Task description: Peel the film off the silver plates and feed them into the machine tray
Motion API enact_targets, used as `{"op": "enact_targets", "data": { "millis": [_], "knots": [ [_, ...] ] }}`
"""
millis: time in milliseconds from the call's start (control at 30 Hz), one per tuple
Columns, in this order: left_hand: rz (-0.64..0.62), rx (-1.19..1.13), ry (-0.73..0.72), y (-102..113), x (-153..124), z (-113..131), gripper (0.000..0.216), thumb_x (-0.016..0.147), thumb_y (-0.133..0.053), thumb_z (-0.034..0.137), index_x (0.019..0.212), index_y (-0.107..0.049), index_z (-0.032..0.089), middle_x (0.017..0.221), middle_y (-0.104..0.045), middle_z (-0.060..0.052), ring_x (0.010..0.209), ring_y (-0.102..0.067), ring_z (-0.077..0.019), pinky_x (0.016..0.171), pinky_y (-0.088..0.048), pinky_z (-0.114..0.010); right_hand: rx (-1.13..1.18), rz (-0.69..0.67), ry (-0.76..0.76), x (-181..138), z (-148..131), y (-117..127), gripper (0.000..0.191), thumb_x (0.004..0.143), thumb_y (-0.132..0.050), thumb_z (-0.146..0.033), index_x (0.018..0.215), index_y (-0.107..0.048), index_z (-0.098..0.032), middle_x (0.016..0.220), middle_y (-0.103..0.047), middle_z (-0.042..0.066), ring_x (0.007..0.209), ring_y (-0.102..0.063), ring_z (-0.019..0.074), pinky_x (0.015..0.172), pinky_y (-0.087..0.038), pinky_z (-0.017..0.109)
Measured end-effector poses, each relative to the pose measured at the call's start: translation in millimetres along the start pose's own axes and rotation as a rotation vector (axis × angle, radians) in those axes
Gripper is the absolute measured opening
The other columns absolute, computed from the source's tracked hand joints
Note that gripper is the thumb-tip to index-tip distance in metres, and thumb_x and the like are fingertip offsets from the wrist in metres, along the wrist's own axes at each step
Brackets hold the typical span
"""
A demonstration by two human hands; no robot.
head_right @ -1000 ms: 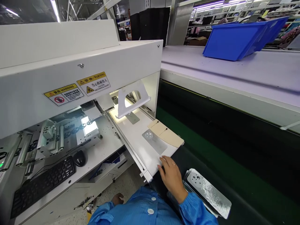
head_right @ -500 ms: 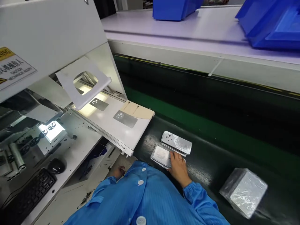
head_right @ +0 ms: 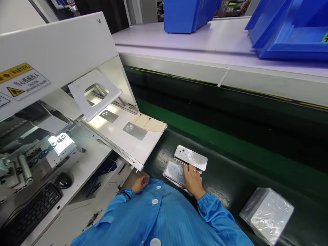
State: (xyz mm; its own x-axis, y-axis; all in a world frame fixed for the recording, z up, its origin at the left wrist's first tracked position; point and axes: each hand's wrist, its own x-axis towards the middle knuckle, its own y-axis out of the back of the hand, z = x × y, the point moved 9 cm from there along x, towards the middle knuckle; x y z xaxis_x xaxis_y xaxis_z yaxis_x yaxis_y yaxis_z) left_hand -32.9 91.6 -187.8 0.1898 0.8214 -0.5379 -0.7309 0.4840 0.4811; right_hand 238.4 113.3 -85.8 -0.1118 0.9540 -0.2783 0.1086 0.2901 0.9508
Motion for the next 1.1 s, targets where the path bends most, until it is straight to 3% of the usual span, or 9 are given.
{"op": "enact_targets", "data": {
  "millis": [133,300,400,467,533,667,800,933,1100],
  "knots": [
    [-0.038,-0.002,-0.137,-6.0,-7.7,34.5,0.033,0.072,-0.060,0.007,0.103,-0.064,0.017,0.087,-0.070,-0.002,0.077,-0.064,-0.0162,0.076,-0.051,-0.030,0.036,-0.045,0.047,0.2,1.9,0.8,0.058,0.057,-0.083,-0.018,0.105,-0.051,-0.017,0.105,-0.057,0.011,0.098,-0.056,0.0276,0.076,-0.041,0.031],
    [-0.048,0.003,-0.373,0.7,-31.6,100.1,0.027,0.083,-0.052,0.016,0.108,-0.064,0.018,0.101,-0.070,-0.007,0.096,-0.063,-0.0177,0.090,-0.049,-0.033,0.078,-0.104,0.196,-3.3,-3.3,12.6,0.028,0.069,-0.072,-0.014,0.088,-0.054,-0.022,0.070,-0.061,-0.005,0.067,-0.061,0.0160,0.057,-0.035,0.022],
    [0.039,0.098,-0.656,11.2,-49.9,153.7,0.033,0.088,-0.051,0.029,0.117,-0.060,0.017,0.120,-0.064,-0.013,0.113,-0.056,-0.0236,0.100,-0.043,-0.041,0.050,-0.034,0.337,-4.9,-28.8,36.3,0.020,0.070,-0.068,-0.007,0.079,-0.057,-0.021,0.074,-0.064,-0.002,0.072,-0.062,0.0174,0.060,-0.034,0.025],
    [0.083,0.169,-0.728,12.4,-49.5,175.4,0.057,0.079,-0.064,0.037,0.130,-0.050,0.015,0.133,-0.055,-0.017,0.124,-0.049,-0.0298,0.106,-0.038,-0.048,0.025,0.052,0.444,-4.8,-57.9,55.5,0.014,0.075,-0.061,-0.005,0.078,-0.059,-0.019,0.079,-0.065,0.003,0.078,-0.061,0.0193,0.066,-0.036,0.028],
    [0.071,0.183,-0.615,9.3,-31.2,176.5,0.072,0.070,-0.072,0.033,0.134,-0.046,0.014,0.134,-0.054,-0.019,0.125,-0.048,-0.0346,0.106,-0.037,-0.053,0.007,0.138,0.539,-4.0,-89.6,73.3,0.015,0.080,-0.054,-0.004,0.079,-0.060,-0.017,0.081,-0.064,0.007,0.080,-0.059,0.0204,0.071,-0.036,0.031],
    [0.004,0.091,-0.489,1.8,4.9,161.3,0.034,0.077,-0.057,0.011,0.110,-0.067,0.017,0.106,-0.072,-0.010,0.106,-0.064,-0.0274,0.098,-0.048,-0.044,0.016,0.263,0.656,1.0,-123.9,102.4,0.011,0.083,-0.055,-0.009,0.080,-0.061,-0.018,0.081,-0.064,0.008,0.082,-0.057,0.0216,0.076,-0.039,0.034],
    [0.046,-0.061,-0.528,6.9,16.6,144.7,0.032,0.084,-0.052,0.012,0.112,-0.067,0.015,0.116,-0.070,-0.010,0.110,-0.063,-0.0220,0.100,-0.048,-0.035,0.092,0.349,0.649,13.6,-101.7,125.6,0.021,0.087,-0.056,-0.024,0.106,-0.061,-0.017,0.107,-0.063,0.013,0.098,-0.057,0.0282,0.081,-0.045,0.041],
    [0.094,-0.196,-0.542,10.7,18.6,132.5,0.031,0.087,-0.053,0.020,0.114,-0.067,0.016,0.116,-0.070,-0.010,0.108,-0.065,-0.0227,0.099,-0.049,-0.038,0.188,0.282,0.748,18.7,-91.1,124.0,0.019,0.092,-0.045,-0.022,0.098,-0.063,-0.022,0.094,-0.066,0.005,0.082,-0.063,0.0187,0.070,-0.051,0.030],
    [0.104,-0.327,-0.562,11.4,26.9,127.8,0.034,0.084,-0.061,0.025,0.117,-0.066,0.018,0.121,-0.068,-0.010,0.113,-0.062,-0.0231,0.103,-0.046,-0.040,0.268,0.247,0.814,17.6,-104.0,110.1,0.023,0.097,-0.039,-0.022,0.103,-0.061,-0.020,0.097,-0.064,0.007,0.087,-0.063,0.0164,0.075,-0.053,0.027]
  ]
}}
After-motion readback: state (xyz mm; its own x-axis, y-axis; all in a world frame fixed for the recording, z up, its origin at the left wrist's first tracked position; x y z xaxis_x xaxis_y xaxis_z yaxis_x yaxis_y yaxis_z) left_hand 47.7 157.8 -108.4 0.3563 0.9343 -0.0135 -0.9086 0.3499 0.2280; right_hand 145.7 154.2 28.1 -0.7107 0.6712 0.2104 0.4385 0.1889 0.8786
